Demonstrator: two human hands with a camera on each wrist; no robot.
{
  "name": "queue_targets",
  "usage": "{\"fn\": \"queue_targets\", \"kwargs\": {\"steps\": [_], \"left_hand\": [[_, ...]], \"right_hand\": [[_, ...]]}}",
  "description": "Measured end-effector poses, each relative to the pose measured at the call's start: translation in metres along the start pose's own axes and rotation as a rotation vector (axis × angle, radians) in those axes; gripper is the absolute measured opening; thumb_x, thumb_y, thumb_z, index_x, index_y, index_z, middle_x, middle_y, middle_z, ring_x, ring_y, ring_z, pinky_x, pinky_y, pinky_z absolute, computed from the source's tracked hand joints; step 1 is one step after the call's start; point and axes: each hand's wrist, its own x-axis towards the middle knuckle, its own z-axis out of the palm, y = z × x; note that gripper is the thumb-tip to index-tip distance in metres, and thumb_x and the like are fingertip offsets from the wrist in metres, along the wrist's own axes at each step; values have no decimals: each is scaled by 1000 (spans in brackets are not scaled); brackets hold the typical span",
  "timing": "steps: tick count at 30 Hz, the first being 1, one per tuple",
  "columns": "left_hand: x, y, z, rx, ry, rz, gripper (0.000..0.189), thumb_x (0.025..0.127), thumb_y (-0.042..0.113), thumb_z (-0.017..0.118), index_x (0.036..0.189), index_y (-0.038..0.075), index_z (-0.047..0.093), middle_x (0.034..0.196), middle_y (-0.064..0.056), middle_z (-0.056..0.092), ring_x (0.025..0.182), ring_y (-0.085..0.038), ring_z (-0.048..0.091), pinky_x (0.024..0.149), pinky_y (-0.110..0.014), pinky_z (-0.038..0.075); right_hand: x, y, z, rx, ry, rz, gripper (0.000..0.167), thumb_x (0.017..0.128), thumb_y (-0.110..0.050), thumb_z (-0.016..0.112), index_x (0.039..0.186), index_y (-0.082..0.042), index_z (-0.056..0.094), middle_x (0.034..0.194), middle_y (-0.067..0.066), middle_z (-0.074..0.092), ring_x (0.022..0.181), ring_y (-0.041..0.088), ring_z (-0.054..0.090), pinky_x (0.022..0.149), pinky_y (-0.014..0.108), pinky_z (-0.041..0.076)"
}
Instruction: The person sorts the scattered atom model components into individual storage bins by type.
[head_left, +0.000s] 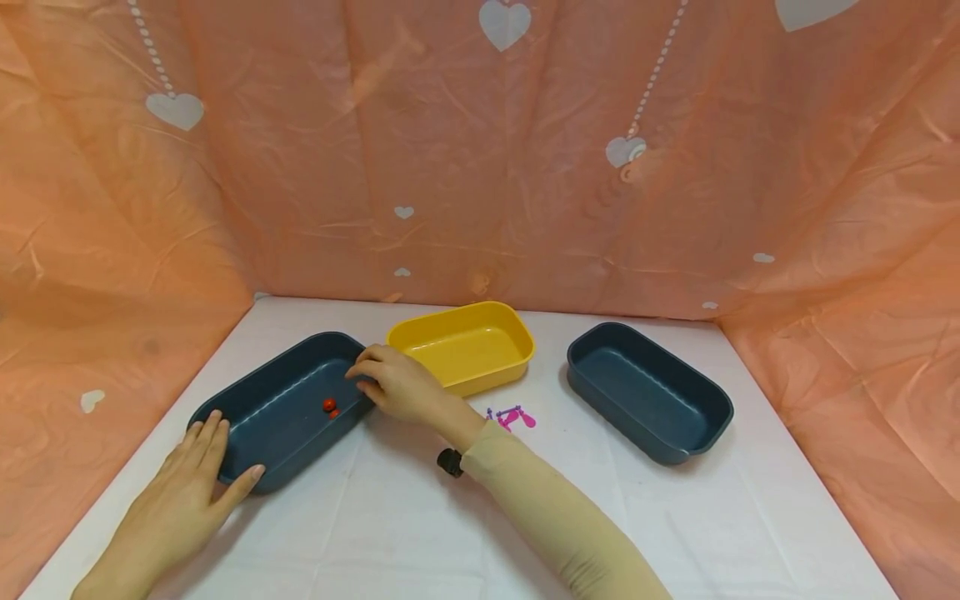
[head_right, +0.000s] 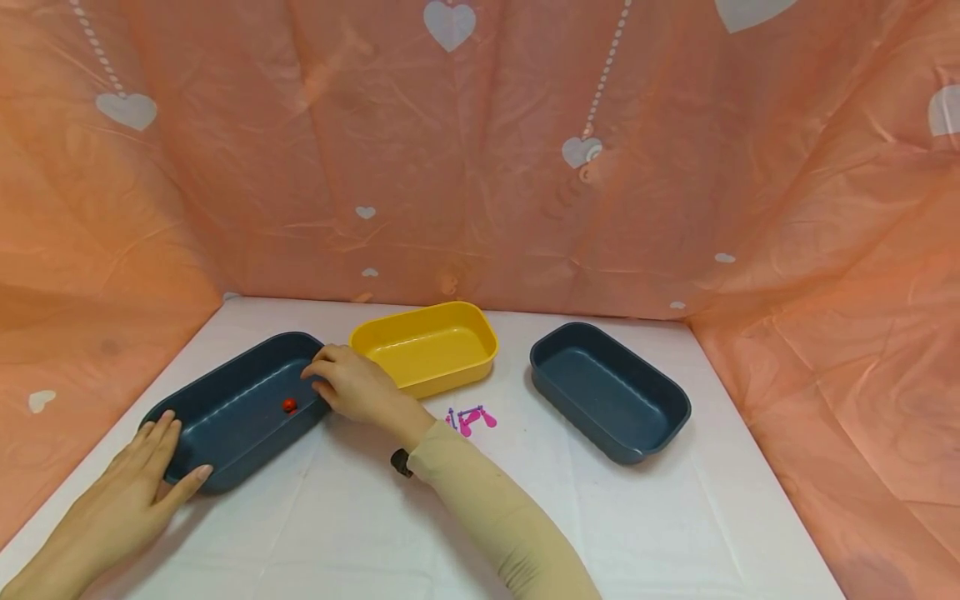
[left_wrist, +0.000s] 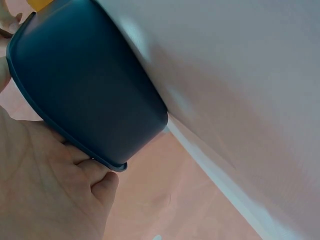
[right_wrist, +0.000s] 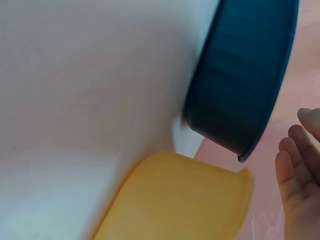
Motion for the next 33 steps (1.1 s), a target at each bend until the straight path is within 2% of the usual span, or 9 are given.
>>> {"fn": "queue_targets", "kwargs": {"steps": [9, 14, 20, 27, 33], "left_hand": [[-1, 1, -1, -3, -9, -9, 89, 106, 43, 57, 154, -22, 20, 164, -40, 13, 156, -51, 0, 125, -41, -16], [-1, 1, -1, -1, -9, -10, 89, 106, 43, 57, 154, -22, 20, 163, -41, 14, 155, -52, 0, 125, -41, -17], [-1, 1, 0, -6, -13, -18, 89, 106, 44, 57, 154, -21, 19, 164, -41, 13, 156, -52, 0, 125, -43, -16], [-1, 1, -1, -2, -7, -5, 89, 106, 43, 57, 153, -22, 21, 164, -41, 13, 156, -50, -2, 125, -41, -17], [0, 1, -1, 5, 0, 7, 88, 106, 43, 58, 153, -23, 21, 164, -40, 14, 157, -47, -4, 124, -37, -18]], "right_hand": [[-7, 2, -13, 22, 59, 24, 22, 102, -14, 69, 123, -10, 75, 123, 7, 67, 113, 20, 64, 104, 19, 47], [-14, 3, -21, 66, 108, 50, 22, 101, -12, 70, 122, -9, 75, 123, 8, 67, 112, 22, 64, 100, 21, 51], [-26, 6, -27, 138, 190, 69, 21, 100, -9, 71, 120, -7, 75, 121, 10, 67, 109, 24, 64, 100, 24, 52], [-43, 12, -33, 206, 225, 109, 22, 98, -7, 72, 119, -4, 76, 120, 11, 67, 112, 26, 64, 102, 29, 54], [-60, 18, -35, 198, 246, 115, 24, 96, -5, 75, 119, -3, 75, 118, 12, 66, 110, 26, 64, 99, 29, 55]]}}
